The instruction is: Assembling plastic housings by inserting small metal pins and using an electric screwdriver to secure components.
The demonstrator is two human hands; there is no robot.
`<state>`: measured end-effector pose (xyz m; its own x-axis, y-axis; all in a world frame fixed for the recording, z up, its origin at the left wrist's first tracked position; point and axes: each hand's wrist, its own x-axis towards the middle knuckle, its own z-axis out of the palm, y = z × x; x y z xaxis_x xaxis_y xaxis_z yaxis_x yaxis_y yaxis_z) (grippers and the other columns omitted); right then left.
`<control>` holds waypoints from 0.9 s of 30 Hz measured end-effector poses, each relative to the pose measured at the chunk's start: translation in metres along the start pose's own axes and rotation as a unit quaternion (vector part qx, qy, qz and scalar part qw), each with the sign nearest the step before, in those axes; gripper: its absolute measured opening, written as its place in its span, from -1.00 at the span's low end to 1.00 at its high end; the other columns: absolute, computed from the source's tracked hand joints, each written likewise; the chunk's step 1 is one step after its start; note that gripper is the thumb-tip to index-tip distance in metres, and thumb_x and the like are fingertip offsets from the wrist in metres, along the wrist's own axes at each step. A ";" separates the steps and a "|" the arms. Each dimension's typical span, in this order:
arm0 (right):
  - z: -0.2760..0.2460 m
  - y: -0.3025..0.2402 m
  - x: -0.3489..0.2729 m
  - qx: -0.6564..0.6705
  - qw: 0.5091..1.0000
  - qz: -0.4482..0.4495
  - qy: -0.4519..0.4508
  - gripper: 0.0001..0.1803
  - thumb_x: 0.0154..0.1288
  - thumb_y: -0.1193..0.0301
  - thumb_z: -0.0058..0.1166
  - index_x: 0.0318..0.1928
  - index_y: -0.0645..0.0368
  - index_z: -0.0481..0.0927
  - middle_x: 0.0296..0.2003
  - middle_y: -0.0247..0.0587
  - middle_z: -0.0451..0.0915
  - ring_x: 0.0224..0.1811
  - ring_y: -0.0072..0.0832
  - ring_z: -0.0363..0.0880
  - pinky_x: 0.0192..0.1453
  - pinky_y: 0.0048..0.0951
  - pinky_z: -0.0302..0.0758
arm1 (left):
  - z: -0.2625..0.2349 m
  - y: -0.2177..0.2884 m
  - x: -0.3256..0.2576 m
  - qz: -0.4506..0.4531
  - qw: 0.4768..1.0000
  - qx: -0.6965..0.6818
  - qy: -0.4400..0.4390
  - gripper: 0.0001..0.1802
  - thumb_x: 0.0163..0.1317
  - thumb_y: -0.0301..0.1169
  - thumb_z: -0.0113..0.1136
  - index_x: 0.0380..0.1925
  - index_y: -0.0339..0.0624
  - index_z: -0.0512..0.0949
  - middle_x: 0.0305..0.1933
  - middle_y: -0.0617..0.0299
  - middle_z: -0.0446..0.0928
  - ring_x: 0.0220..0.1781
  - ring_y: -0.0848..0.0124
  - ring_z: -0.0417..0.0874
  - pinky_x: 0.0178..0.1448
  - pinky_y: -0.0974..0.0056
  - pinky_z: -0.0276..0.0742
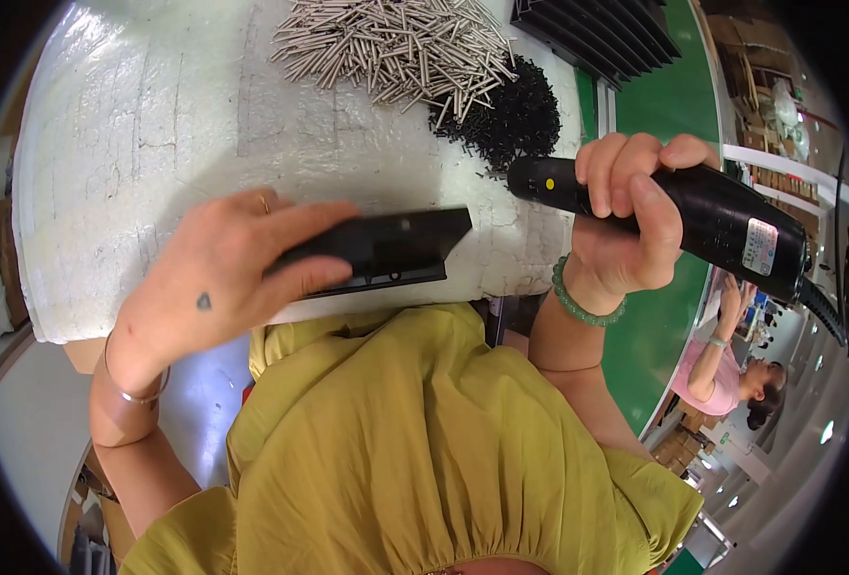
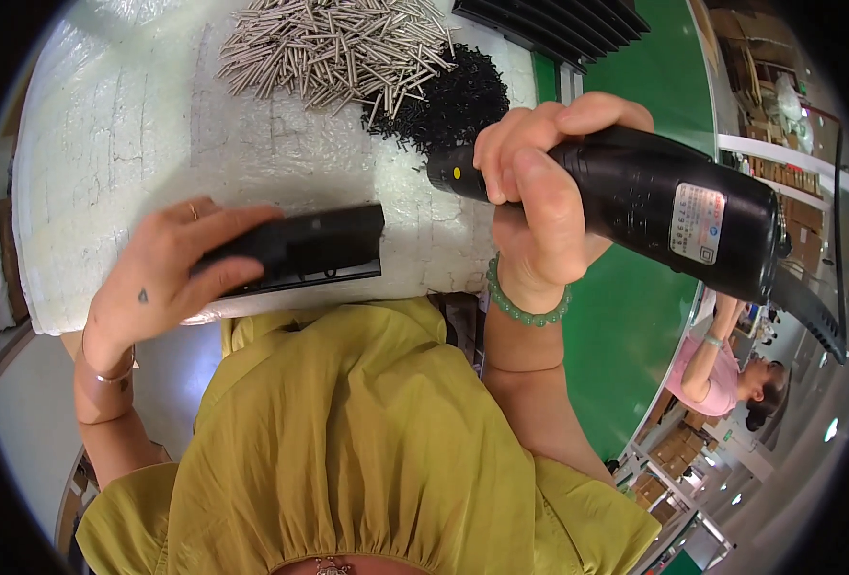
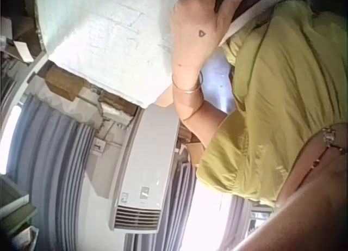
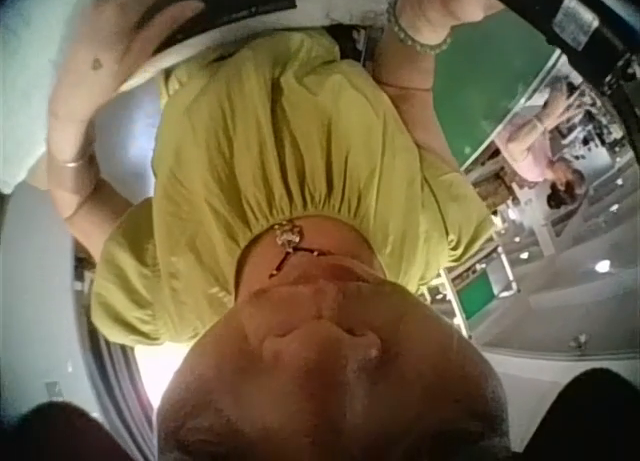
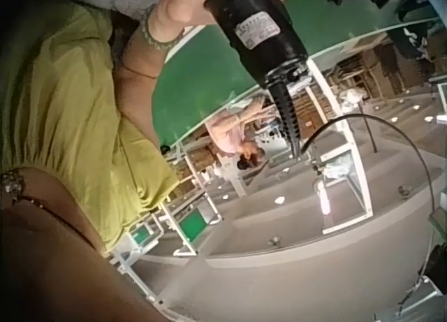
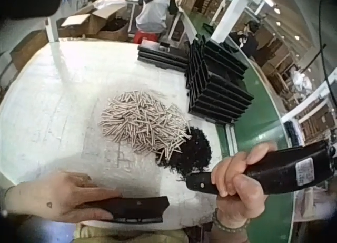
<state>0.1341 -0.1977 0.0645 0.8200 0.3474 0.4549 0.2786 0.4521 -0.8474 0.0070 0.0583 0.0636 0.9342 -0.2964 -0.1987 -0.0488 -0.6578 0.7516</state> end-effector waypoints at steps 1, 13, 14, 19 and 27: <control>-0.001 -0.001 -0.002 0.000 1.000 -0.002 0.002 -0.63 0.08 0.63 -0.08 -0.05 0.19 0.28 -0.63 -0.26 0.33 -0.68 -0.54 0.20 -0.53 -0.42 0.27 | 0.001 -0.006 0.004 0.020 1.000 0.001 0.016 -0.65 0.15 -0.42 0.23 -0.03 -0.24 0.58 -0.36 0.07 0.53 -0.31 0.09 0.48 -0.17 0.15 0.43; 0.008 -0.015 -0.002 0.022 0.999 -0.021 -0.013 -0.59 0.08 0.55 -0.05 -0.02 0.11 0.24 -0.64 -0.34 0.29 -0.67 -0.52 0.24 -0.42 -0.38 0.30 | 0.025 -0.009 0.059 0.195 0.960 0.067 0.190 -0.74 0.01 -0.46 0.36 -0.24 -0.21 0.63 -0.25 0.17 0.51 -0.16 0.16 0.46 -0.08 0.19 0.44; 0.010 -0.021 -0.002 0.020 0.999 -0.023 -0.013 -0.59 0.08 0.55 -0.05 -0.02 0.11 0.24 -0.64 -0.34 0.29 -0.67 -0.52 0.24 -0.42 -0.38 0.30 | 0.029 -0.006 0.071 0.197 0.959 0.067 0.191 -0.74 0.01 -0.46 0.36 -0.24 -0.21 0.63 -0.25 0.17 0.51 -0.16 0.16 0.46 -0.08 0.19 0.44; 0.017 -0.042 0.000 0.015 0.996 -0.046 -0.079 -0.67 0.12 0.49 -0.03 -0.08 0.03 0.28 -0.64 -0.43 0.30 -0.65 -0.60 0.27 -0.38 -0.43 0.28 | 0.052 0.002 0.107 0.292 0.935 0.015 0.201 -0.78 -0.09 -0.46 0.42 -0.37 -0.21 0.63 -0.33 0.23 0.58 -0.15 0.19 0.50 -0.10 0.19 0.50; 0.016 -0.053 0.004 0.002 0.992 -0.045 -0.115 -0.72 0.06 0.45 -0.02 -0.17 -0.01 0.30 -0.65 -0.56 0.32 -0.64 -0.71 0.32 -0.38 -0.58 0.27 | 0.049 0.008 0.098 0.285 0.930 -0.046 0.228 -0.87 -0.06 -0.57 0.36 -0.46 -0.20 0.62 -0.44 0.28 0.57 -0.22 0.24 0.50 -0.18 0.23 0.48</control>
<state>0.1146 -0.2074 0.1157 0.6562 0.4829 0.5798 0.3429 0.4936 -0.7992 0.0809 -0.0099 0.0190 0.8195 -0.2413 0.5199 -0.5713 -0.4157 0.7077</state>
